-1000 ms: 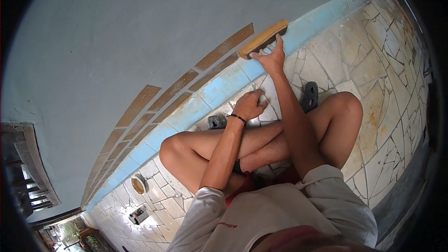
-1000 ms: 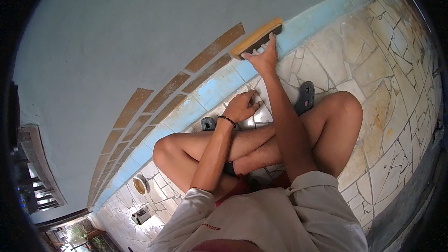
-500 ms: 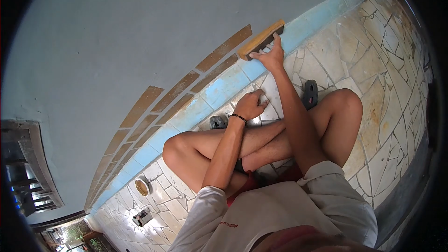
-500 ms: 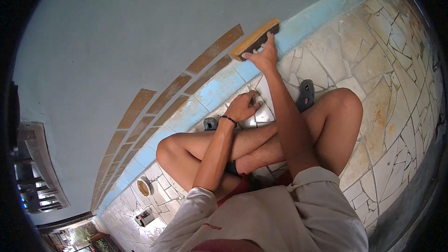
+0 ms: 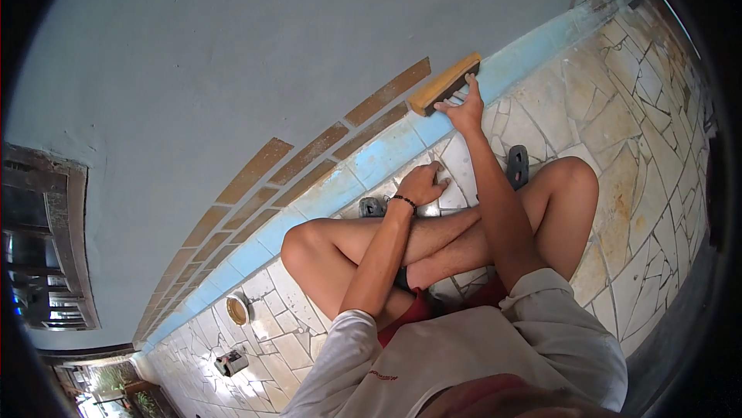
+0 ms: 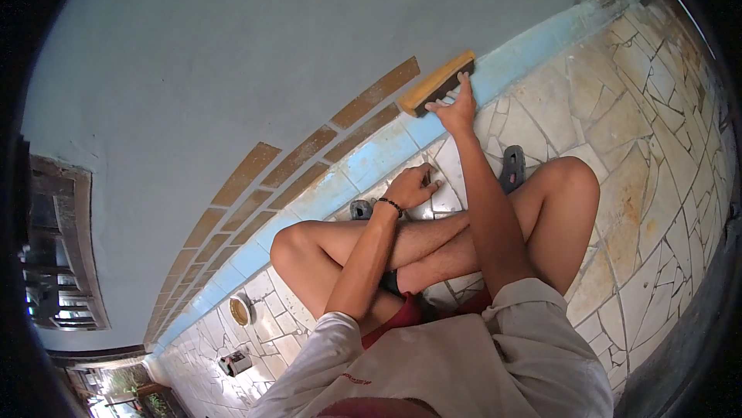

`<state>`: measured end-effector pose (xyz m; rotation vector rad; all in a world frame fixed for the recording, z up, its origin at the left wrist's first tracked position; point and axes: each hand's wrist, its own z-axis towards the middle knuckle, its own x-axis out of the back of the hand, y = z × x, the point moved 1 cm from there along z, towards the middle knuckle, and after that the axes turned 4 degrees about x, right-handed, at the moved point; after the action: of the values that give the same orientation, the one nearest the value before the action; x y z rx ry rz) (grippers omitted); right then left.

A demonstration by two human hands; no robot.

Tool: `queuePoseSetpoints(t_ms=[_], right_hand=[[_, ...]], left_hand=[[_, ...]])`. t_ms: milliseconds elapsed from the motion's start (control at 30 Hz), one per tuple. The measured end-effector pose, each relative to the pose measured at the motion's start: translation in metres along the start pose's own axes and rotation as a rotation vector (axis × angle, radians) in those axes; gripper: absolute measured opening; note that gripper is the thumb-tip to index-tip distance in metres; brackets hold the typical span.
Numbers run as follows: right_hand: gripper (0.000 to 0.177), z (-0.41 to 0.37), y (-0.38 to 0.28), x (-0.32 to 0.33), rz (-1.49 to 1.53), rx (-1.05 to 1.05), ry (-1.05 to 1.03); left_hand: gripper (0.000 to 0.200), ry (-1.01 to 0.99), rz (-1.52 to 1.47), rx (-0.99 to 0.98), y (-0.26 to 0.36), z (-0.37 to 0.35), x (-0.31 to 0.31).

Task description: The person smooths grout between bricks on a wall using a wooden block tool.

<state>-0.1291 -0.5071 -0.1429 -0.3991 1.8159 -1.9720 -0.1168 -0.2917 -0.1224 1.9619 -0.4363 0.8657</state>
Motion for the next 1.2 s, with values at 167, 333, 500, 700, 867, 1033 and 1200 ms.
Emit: queuePoseSetpoints(t_ms=[167, 333, 500, 700, 867, 1033, 1200], right_hand=[[0.12, 0.003, -0.009, -0.001, -0.298, -0.048, 0.041], [0.126, 0.005, -0.003, -0.008, -0.293, 0.07, 0.074], [0.127, 0.008, 0.005, -0.015, -0.226, 0.033, 0.085], [0.128, 0.01, 0.007, -0.012, -0.259, 0.07, 0.08], [0.13, 0.008, 0.012, -0.007, -0.165, 0.142, 0.063], [0.129, 0.004, 0.013, -0.006, -0.128, 0.165, 0.041], [0.131, 0.002, 0.01, -0.008, -0.124, 0.132, 0.06]], left_hand=[[0.05, -0.028, 0.008, 0.019, 0.001, 0.0, 0.001], [0.049, -0.01, 0.0, -0.007, 0.0, 0.003, -0.005], [0.048, -0.058, -0.014, 0.026, 0.008, 0.007, -0.003], [0.048, -0.059, -0.017, 0.023, 0.012, 0.008, -0.002], [0.049, -0.045, -0.004, 0.033, 0.007, 0.003, -0.002], [0.049, -0.012, -0.01, 0.031, 0.0, -0.001, 0.0], [0.048, -0.039, 0.025, 0.035, 0.006, 0.0, -0.001]])
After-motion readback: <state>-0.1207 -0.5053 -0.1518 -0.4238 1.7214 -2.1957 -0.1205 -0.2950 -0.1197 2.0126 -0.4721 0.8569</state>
